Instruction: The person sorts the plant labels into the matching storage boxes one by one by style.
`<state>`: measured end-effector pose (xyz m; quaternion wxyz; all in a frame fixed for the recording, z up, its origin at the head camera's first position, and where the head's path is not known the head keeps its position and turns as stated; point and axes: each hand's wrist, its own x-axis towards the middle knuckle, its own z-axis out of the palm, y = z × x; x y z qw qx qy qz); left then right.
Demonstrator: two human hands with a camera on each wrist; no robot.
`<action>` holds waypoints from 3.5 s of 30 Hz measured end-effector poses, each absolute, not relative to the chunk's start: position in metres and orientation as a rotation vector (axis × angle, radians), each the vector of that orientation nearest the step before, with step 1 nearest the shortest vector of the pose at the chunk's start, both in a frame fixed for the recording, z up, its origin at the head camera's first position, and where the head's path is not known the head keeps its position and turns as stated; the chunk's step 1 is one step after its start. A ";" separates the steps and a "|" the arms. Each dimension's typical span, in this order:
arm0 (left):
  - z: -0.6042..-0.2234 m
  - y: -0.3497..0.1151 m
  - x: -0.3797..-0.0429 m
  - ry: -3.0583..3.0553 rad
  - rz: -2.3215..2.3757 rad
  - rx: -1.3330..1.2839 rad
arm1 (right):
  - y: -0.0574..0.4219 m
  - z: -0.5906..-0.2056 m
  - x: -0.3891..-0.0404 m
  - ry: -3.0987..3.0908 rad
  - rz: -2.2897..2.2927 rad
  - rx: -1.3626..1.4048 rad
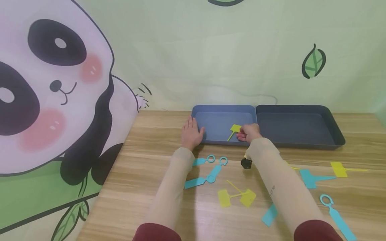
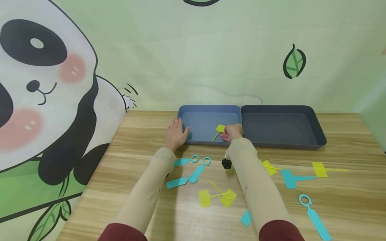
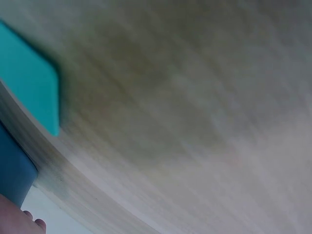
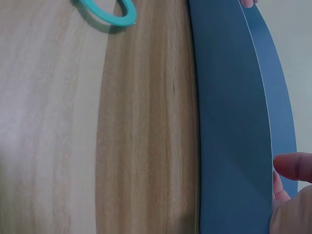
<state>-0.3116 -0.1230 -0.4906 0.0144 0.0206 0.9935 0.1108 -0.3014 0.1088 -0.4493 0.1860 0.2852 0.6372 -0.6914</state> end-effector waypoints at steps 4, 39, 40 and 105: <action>-0.492 -0.123 -0.313 3.097 0.352 0.066 | 0.108 -0.447 -0.300 1.856 -1.909 0.801; -0.485 -0.117 -0.312 3.090 0.347 0.069 | 0.132 -0.435 -0.245 2.520 -1.355 -0.306; -0.485 -0.118 -0.313 3.090 0.344 0.071 | 0.132 -0.435 -0.242 2.541 -1.329 -0.345; -0.489 -0.118 -0.315 3.084 0.411 0.080 | 0.165 -0.485 -0.152 2.643 -0.457 -1.242</action>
